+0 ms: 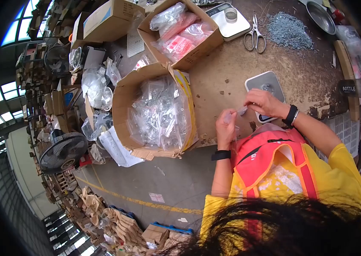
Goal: Weighing small metal parts on a digital scale and placing them into individual plastic bags.
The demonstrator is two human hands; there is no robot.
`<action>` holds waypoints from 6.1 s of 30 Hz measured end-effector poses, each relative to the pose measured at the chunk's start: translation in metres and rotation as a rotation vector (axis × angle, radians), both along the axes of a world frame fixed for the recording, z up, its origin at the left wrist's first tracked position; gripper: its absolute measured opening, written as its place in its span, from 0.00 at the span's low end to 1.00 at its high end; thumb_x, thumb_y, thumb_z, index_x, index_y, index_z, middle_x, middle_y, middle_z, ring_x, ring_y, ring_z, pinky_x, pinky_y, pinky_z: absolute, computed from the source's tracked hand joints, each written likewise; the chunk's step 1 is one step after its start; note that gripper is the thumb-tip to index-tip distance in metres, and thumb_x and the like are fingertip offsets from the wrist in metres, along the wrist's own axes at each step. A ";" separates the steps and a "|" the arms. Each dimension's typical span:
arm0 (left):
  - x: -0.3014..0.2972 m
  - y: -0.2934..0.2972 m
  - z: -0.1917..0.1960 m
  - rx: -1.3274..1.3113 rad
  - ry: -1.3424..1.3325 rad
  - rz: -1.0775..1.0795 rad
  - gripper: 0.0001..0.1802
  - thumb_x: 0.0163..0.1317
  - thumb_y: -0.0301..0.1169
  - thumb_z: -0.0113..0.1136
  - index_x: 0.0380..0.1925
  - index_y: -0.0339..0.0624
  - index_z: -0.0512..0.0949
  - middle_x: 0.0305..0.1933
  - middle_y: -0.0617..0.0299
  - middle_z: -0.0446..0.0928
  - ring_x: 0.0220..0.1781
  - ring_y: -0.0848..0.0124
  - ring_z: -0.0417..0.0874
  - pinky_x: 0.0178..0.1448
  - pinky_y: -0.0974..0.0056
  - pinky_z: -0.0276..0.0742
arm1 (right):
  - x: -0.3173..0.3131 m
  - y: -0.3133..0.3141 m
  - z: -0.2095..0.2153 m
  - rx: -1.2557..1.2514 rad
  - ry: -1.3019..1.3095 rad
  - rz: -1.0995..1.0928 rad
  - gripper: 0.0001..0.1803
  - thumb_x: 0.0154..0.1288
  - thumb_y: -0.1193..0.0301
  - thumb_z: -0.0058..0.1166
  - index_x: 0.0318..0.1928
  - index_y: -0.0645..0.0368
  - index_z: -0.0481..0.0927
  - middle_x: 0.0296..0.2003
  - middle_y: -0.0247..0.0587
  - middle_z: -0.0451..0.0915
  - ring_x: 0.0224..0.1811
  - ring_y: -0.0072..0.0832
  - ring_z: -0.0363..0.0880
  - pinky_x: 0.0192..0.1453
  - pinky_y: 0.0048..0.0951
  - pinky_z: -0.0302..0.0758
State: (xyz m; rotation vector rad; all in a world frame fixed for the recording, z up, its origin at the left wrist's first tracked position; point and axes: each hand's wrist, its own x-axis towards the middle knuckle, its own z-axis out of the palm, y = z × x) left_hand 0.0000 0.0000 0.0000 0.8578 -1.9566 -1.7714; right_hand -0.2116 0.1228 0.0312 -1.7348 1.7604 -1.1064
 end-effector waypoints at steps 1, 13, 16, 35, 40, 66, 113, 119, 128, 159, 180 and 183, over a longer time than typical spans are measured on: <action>0.000 0.002 0.000 -0.023 -0.032 0.025 0.07 0.73 0.30 0.64 0.45 0.39 0.82 0.37 0.69 0.81 0.40 0.80 0.77 0.47 0.72 0.74 | 0.001 0.000 0.002 0.042 -0.058 -0.028 0.14 0.59 0.73 0.65 0.44 0.60 0.77 0.36 0.44 0.79 0.43 0.39 0.80 0.50 0.41 0.77; -0.012 0.005 0.003 0.000 -0.093 -0.004 0.07 0.73 0.31 0.64 0.42 0.38 0.80 0.34 0.69 0.79 0.36 0.80 0.75 0.41 0.70 0.74 | 0.004 0.000 0.002 0.184 -0.341 -0.120 0.12 0.60 0.79 0.59 0.43 0.61 0.73 0.34 0.41 0.78 0.35 0.34 0.81 0.42 0.33 0.78; -0.010 0.004 0.002 -0.023 -0.086 0.004 0.07 0.72 0.31 0.64 0.42 0.38 0.80 0.34 0.69 0.80 0.35 0.80 0.76 0.40 0.70 0.74 | 0.001 -0.002 0.003 0.145 -0.265 -0.126 0.10 0.59 0.78 0.59 0.42 0.60 0.75 0.33 0.41 0.78 0.37 0.37 0.80 0.42 0.35 0.78; 0.030 -0.050 0.201 -0.489 -0.067 0.529 0.02 0.73 0.22 0.59 0.39 0.37 0.77 0.39 0.65 0.78 0.36 0.81 0.75 0.38 0.72 0.72 | -0.075 0.033 0.067 0.132 -0.186 -0.382 0.14 0.56 0.72 0.70 0.41 0.60 0.81 0.36 0.41 0.80 0.44 0.39 0.80 0.50 0.37 0.75; 0.021 -0.061 0.237 -0.468 0.267 0.939 0.04 0.74 0.26 0.61 0.41 0.37 0.76 0.39 0.64 0.77 0.31 0.80 0.72 0.34 0.72 0.69 | -0.053 0.062 0.043 0.172 0.225 -0.458 0.37 0.48 0.64 0.77 0.58 0.59 0.75 0.51 0.45 0.77 0.57 0.44 0.75 0.62 0.42 0.72; -0.026 0.038 0.149 0.850 -0.070 -0.083 0.14 0.68 0.28 0.67 0.51 0.36 0.79 0.56 0.57 0.80 0.57 0.68 0.81 0.63 0.63 0.76 | -0.227 0.128 -0.024 0.167 0.263 -0.979 0.32 0.53 0.81 0.67 0.59 0.61 0.72 0.56 0.53 0.74 0.61 0.55 0.75 0.65 0.44 0.74; -0.025 0.037 0.097 0.566 -0.097 0.070 0.09 0.66 0.31 0.73 0.41 0.41 0.82 0.33 0.72 0.79 0.31 0.82 0.74 0.36 0.72 0.68 | -0.017 0.033 0.055 0.073 -0.338 -0.339 0.27 0.64 0.67 0.68 0.60 0.60 0.75 0.51 0.46 0.82 0.62 0.38 0.78 0.69 0.39 0.72; -0.023 0.034 0.092 0.643 -0.051 0.121 0.09 0.67 0.30 0.71 0.42 0.39 0.83 0.33 0.70 0.81 0.30 0.81 0.75 0.35 0.73 0.68 | -0.004 0.022 0.070 0.358 -0.798 -0.178 0.14 0.67 0.77 0.63 0.51 0.66 0.77 0.32 0.33 0.82 0.38 0.18 0.82 0.48 0.25 0.80; -0.033 0.035 0.106 0.205 -0.109 0.085 0.08 0.69 0.31 0.69 0.36 0.37 0.83 0.31 0.68 0.81 0.32 0.79 0.77 0.38 0.69 0.74 | -0.002 0.014 0.092 0.045 -0.272 -0.328 0.11 0.60 0.70 0.69 0.38 0.62 0.80 0.32 0.40 0.81 0.37 0.33 0.82 0.44 0.33 0.77; -0.043 0.013 0.111 0.225 -0.119 0.429 0.06 0.69 0.28 0.68 0.39 0.35 0.85 0.29 0.73 0.77 0.28 0.83 0.71 0.31 0.74 0.64 | -0.258 0.106 -0.079 0.171 0.177 -1.065 0.07 0.61 0.75 0.64 0.37 0.62 0.80 0.31 0.49 0.81 0.37 0.45 0.84 0.42 0.42 0.79; -0.007 0.011 0.098 0.263 -0.076 0.436 0.05 0.70 0.29 0.69 0.38 0.38 0.85 0.27 0.74 0.75 0.25 0.84 0.70 0.29 0.73 0.63 | -0.051 0.050 0.012 0.110 -0.133 -0.472 0.06 0.58 0.77 0.66 0.37 0.66 0.86 0.33 0.45 0.84 0.37 0.39 0.85 0.43 0.36 0.79; 0.001 0.010 0.094 0.263 -0.063 0.446 0.06 0.69 0.29 0.68 0.38 0.38 0.85 0.27 0.74 0.76 0.25 0.84 0.70 0.29 0.73 0.63 | -0.055 0.047 0.016 0.129 -0.137 -0.490 0.06 0.59 0.77 0.66 0.38 0.65 0.87 0.33 0.45 0.84 0.38 0.41 0.85 0.44 0.36 0.80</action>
